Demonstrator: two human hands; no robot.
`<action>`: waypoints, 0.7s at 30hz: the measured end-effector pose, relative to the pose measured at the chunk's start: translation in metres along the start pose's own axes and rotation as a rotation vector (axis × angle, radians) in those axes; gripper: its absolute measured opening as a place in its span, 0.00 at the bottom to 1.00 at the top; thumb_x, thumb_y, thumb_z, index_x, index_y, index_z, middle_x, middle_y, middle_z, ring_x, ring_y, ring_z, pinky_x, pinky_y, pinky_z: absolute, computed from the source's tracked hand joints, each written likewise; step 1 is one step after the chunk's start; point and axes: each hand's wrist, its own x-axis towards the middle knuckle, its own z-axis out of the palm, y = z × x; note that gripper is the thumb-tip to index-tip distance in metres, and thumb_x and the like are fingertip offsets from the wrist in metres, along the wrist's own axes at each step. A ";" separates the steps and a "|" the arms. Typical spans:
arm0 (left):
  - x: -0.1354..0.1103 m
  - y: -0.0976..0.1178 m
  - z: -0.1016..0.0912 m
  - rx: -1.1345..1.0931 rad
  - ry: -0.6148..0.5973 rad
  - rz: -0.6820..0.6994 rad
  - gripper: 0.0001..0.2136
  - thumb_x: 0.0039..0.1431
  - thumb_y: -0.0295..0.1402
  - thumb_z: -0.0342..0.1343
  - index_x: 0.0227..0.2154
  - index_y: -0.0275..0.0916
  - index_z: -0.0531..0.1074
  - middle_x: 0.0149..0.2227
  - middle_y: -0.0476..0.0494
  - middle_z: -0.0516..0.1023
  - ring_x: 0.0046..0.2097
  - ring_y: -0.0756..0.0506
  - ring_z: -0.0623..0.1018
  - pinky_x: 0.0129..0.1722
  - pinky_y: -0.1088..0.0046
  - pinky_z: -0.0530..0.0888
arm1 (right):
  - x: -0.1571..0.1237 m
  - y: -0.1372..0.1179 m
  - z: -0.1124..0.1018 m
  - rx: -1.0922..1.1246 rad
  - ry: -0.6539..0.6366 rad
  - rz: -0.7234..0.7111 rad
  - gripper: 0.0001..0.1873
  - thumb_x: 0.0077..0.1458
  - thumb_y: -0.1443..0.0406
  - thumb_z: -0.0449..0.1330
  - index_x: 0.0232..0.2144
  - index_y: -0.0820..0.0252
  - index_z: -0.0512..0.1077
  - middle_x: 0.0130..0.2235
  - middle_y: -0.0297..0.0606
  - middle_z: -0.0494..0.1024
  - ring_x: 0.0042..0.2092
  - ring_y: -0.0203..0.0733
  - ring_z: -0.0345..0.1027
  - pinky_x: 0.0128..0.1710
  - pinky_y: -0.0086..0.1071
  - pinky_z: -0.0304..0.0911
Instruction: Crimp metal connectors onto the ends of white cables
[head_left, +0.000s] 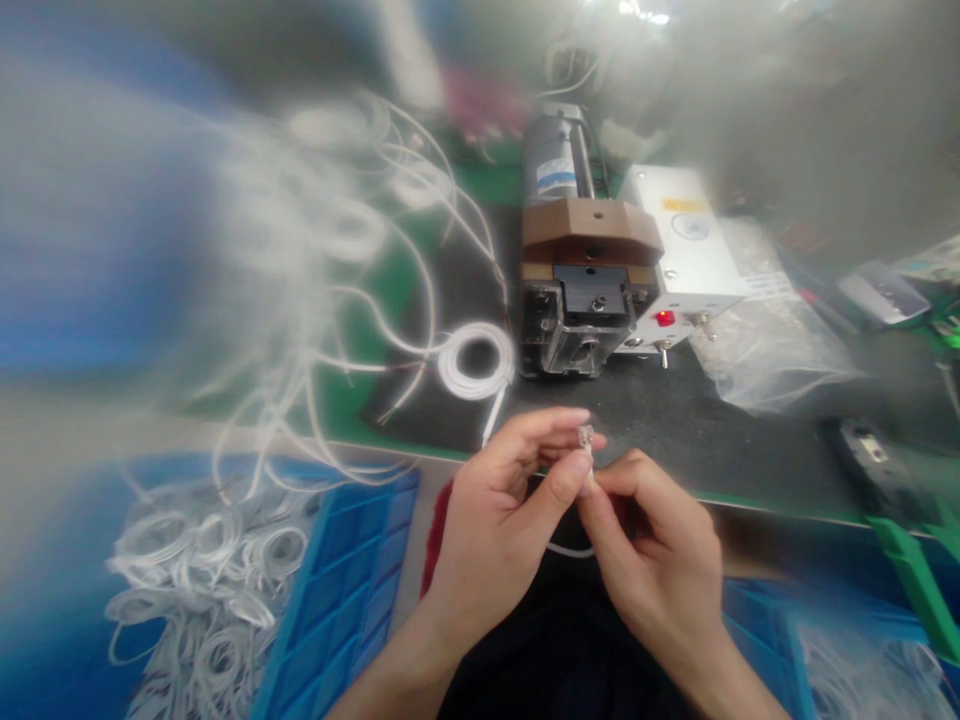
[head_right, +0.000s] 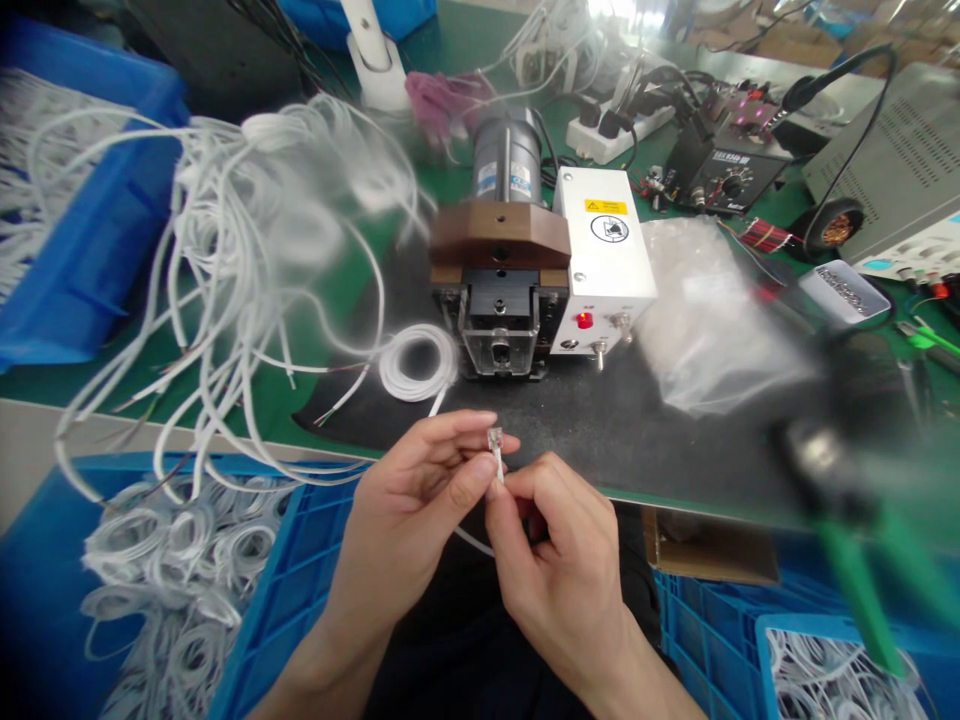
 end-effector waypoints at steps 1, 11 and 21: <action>0.000 0.000 0.000 -0.014 -0.005 -0.001 0.12 0.73 0.33 0.65 0.56 0.51 0.79 0.49 0.50 0.87 0.48 0.50 0.85 0.49 0.79 0.79 | 0.000 0.000 0.000 -0.005 0.003 -0.007 0.11 0.69 0.72 0.63 0.33 0.57 0.73 0.28 0.28 0.69 0.27 0.34 0.62 0.30 0.32 0.56; 0.000 -0.001 -0.001 -0.013 -0.022 0.027 0.11 0.73 0.32 0.65 0.55 0.49 0.79 0.49 0.49 0.87 0.49 0.50 0.85 0.52 0.79 0.80 | 0.001 -0.001 0.000 -0.020 0.017 -0.034 0.11 0.69 0.72 0.63 0.32 0.58 0.74 0.28 0.28 0.70 0.27 0.33 0.63 0.29 0.30 0.58; -0.016 -0.008 -0.014 0.132 0.128 0.030 0.15 0.73 0.33 0.63 0.59 0.47 0.74 0.52 0.47 0.85 0.48 0.48 0.85 0.53 0.74 0.83 | 0.015 0.001 -0.002 0.305 0.002 0.428 0.07 0.65 0.59 0.72 0.36 0.56 0.82 0.28 0.30 0.82 0.25 0.31 0.71 0.25 0.21 0.65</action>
